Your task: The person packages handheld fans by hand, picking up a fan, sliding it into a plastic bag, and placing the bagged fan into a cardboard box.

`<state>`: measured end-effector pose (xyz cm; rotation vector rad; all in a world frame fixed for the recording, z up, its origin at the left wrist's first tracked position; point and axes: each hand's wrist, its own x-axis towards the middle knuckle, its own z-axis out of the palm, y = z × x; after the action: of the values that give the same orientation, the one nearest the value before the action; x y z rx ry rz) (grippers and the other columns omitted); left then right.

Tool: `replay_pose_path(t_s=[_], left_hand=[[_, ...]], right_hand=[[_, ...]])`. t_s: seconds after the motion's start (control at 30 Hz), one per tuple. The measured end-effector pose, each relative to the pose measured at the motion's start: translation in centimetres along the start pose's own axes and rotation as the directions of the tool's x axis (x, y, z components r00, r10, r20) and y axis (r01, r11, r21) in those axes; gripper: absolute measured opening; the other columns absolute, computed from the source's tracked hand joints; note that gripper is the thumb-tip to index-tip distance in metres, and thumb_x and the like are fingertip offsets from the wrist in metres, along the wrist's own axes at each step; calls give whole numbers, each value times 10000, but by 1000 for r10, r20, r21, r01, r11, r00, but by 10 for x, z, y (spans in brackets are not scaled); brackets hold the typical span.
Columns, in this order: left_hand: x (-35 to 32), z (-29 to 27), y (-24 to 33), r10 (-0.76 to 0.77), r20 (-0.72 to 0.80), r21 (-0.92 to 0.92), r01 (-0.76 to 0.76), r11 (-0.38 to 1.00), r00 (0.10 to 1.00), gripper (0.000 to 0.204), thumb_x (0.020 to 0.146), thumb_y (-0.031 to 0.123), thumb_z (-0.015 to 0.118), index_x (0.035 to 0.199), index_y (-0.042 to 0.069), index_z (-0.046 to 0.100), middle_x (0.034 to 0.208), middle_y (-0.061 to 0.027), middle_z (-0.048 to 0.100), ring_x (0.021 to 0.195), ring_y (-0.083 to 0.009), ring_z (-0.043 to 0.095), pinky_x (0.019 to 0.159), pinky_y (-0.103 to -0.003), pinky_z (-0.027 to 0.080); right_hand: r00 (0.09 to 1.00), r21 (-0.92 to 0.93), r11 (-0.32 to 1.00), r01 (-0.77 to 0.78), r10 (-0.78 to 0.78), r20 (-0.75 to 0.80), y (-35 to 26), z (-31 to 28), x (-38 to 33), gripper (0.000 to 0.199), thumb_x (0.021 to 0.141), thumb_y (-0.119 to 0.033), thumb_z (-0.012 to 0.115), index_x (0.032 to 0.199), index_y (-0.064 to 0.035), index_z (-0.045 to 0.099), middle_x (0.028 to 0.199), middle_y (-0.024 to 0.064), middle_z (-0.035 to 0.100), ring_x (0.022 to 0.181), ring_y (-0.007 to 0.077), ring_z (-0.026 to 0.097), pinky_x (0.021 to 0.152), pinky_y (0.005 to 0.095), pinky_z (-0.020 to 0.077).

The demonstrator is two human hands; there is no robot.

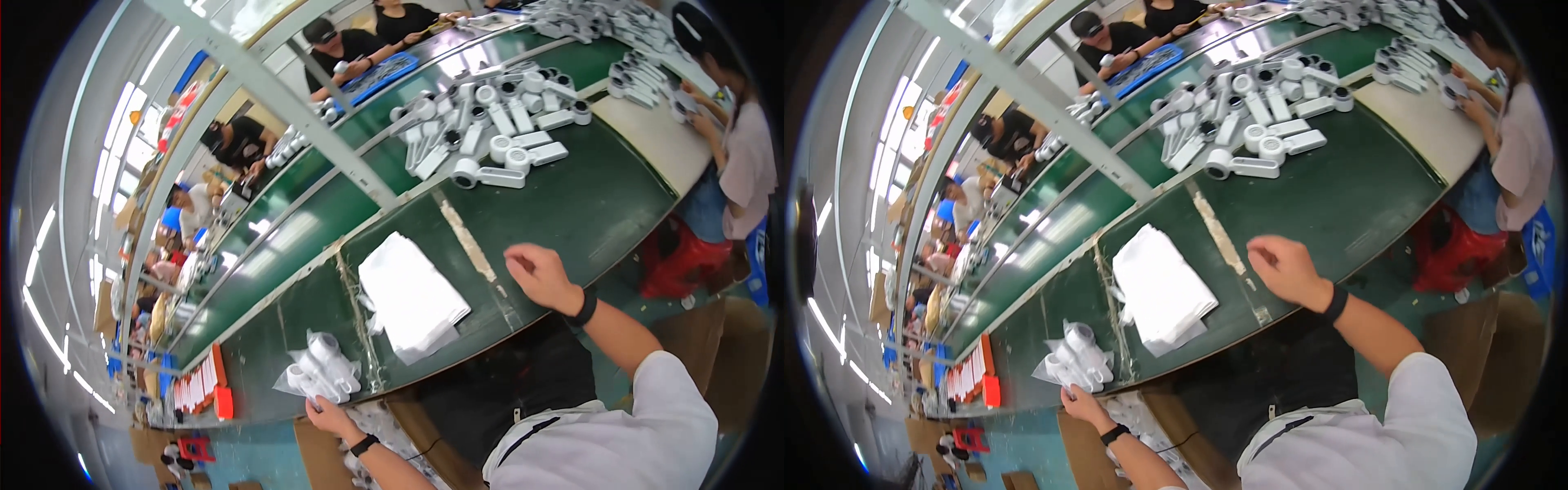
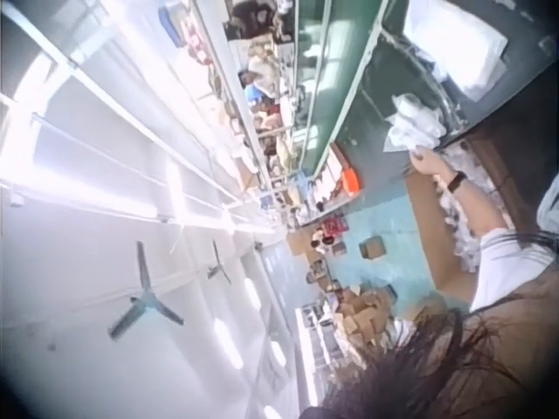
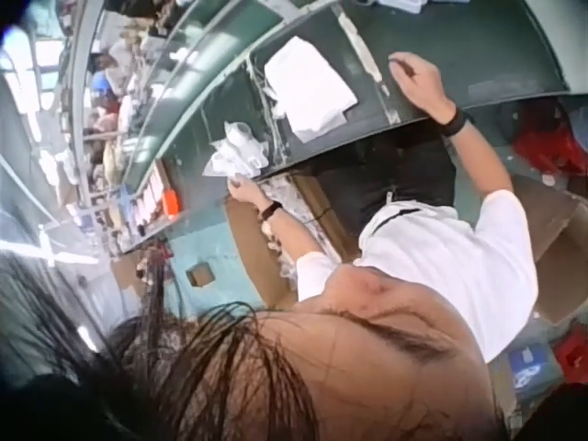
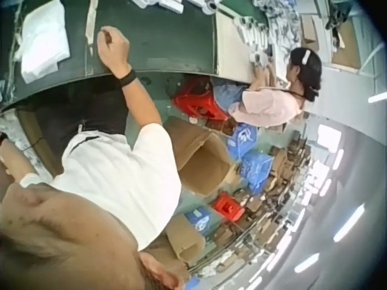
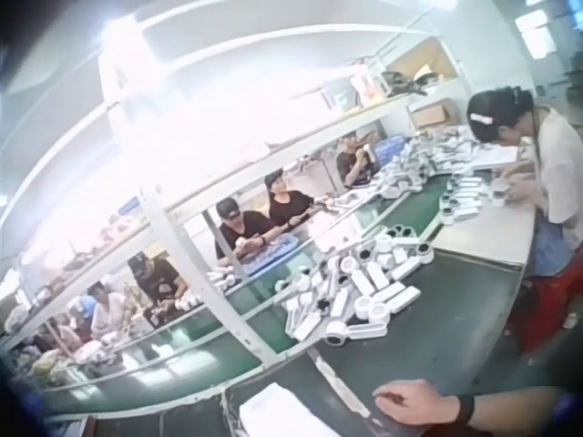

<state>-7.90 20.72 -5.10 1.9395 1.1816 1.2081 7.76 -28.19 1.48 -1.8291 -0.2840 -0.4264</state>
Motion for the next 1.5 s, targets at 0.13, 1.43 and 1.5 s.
replay_pose_path(t_s=[0.13, 1.43, 1.5], left_hand=[[-8, 10, 14, 5, 147, -93, 9, 996, 989, 443, 839, 224, 682, 1166, -62, 597, 1098, -174, 618, 956, -272, 578, 844, -369, 460], [-166, 58, 166, 573, 536, -373, -436, 819, 619, 122, 908, 72, 587, 1001, 0, 620, 877, -129, 637, 760, -243, 610, 690, -330, 483], [-165, 61, 177, 523, 541, -387, -357, 850, 659, 151, 917, 78, 580, 1035, -5, 625, 904, -118, 660, 756, -196, 621, 679, -303, 486]], right_hand=[[999, -339, 940, -48, 41, -27, 36, -22, 59, 401, 800, -172, 650, 1168, -55, 543, 1002, 120, 597, 839, 273, 601, 758, 372, 502], [763, 687, 333, -645, 241, 600, -30, 7, -36, 423, 736, 18, 626, 1129, -27, 475, 914, 107, 613, 739, 226, 651, 670, 341, 533], [765, 642, 420, -642, 288, 576, -32, 14, -41, 419, 728, 22, 643, 1111, -27, 479, 888, 98, 615, 710, 209, 642, 651, 332, 524]])
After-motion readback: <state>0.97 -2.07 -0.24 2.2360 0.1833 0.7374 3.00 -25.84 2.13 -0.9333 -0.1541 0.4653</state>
